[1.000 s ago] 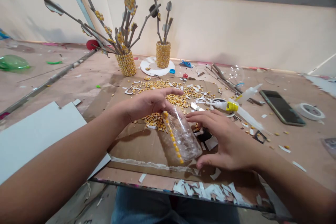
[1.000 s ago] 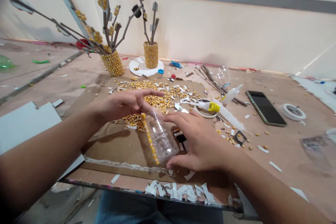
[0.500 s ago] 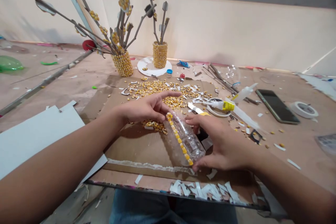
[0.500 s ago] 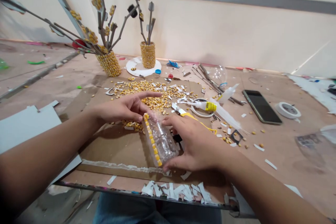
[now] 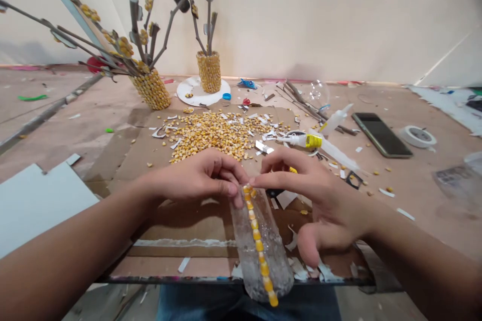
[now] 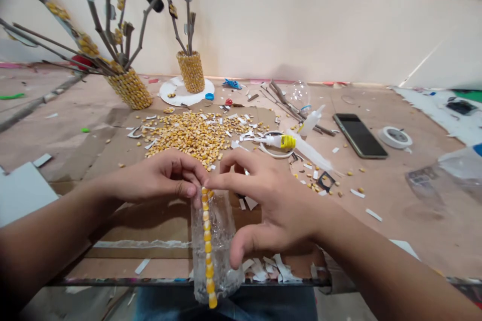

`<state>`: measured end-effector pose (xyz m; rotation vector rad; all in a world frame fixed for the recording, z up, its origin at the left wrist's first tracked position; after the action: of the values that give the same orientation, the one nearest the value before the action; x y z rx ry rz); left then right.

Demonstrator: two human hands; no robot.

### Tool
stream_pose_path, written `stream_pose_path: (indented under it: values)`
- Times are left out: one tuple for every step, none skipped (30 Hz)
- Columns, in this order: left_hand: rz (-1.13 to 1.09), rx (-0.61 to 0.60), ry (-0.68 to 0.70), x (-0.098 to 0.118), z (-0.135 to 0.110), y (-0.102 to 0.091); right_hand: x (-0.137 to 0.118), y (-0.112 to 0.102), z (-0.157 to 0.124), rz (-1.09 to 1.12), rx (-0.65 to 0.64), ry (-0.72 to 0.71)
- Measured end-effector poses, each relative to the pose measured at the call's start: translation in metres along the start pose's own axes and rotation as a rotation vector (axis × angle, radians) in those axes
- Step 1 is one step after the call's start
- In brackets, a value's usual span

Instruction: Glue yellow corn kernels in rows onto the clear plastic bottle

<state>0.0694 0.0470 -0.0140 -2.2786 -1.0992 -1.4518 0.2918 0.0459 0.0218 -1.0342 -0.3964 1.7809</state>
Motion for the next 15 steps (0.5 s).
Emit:
stream_pose_path:
  values:
    - [0.0, -0.007, 0.006, 0.0006, 0.0003, 0.001, 0.0001, 0.0016, -0.0001, 0.001, -0.008, 0.001]
    - [0.001, -0.011, 0.007, 0.0009, 0.0005, 0.0014, 0.0004, 0.0028, -0.0004, -0.002, -0.017, 0.009]
    - [0.003, -0.012, 0.004, 0.0011, 0.0005, 0.0014, 0.0007, 0.0034, -0.0008, -0.009, -0.026, 0.016]
    - [0.005, -0.012, -0.002, 0.001, 0.0004, 0.0011, 0.0009, 0.0037, -0.0013, -0.017, -0.034, 0.022]
    - [0.006, -0.01, -0.007, 0.0009, 0.0002, 0.0007, 0.001, 0.0039, -0.0018, -0.024, -0.045, 0.026]
    - [0.008, -0.006, -0.013, 0.0007, 0.0, 0.0004, 0.0011, 0.004, -0.0023, -0.027, -0.057, 0.028]
    - [0.009, -0.002, -0.016, 0.0006, -0.0003, 0.0001, 0.0012, 0.004, -0.0029, -0.024, -0.066, 0.028]
    - [0.011, 0.002, -0.016, 0.0005, -0.0005, 0.0, 0.0016, 0.0041, -0.0034, -0.018, -0.074, 0.03]
    - [0.014, 0.006, -0.014, 0.0005, -0.0006, 0.0, 0.0021, 0.0042, -0.004, -0.01, -0.081, 0.035]
    - [0.02, 0.011, -0.009, 0.0007, -0.0006, 0.0001, 0.0026, 0.0045, -0.0045, 0.002, -0.087, 0.041]
    - [0.027, 0.014, -0.005, 0.001, -0.0005, 0.0003, 0.003, 0.0048, -0.005, 0.018, -0.09, 0.045]
    - [0.034, 0.017, 0.0, 0.0013, -0.0003, 0.0005, 0.0033, 0.0051, -0.0053, 0.039, -0.09, 0.049]
    - [0.037, 0.02, 0.002, 0.0017, -0.0002, 0.0005, 0.0033, 0.0055, -0.0056, 0.064, -0.087, 0.053]
    - [0.039, 0.025, 0.002, 0.002, -0.0001, 0.0005, 0.0031, 0.006, -0.0057, 0.092, -0.083, 0.059]
    - [0.039, 0.029, 0.0, 0.0023, 0.0, 0.0004, 0.0027, 0.0064, -0.0057, 0.119, -0.077, 0.066]
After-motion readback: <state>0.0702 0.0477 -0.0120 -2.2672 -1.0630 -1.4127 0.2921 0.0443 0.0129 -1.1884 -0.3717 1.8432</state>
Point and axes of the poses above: each hand's wrist, its own z-axis towards the middle knuckle, its own y-axis out of the palm, x = y × z, the point moved 4 cm from there along z, towards the middle knuckle, and after that the axes turned 13 degrees about -y, right-handed, at the moved point
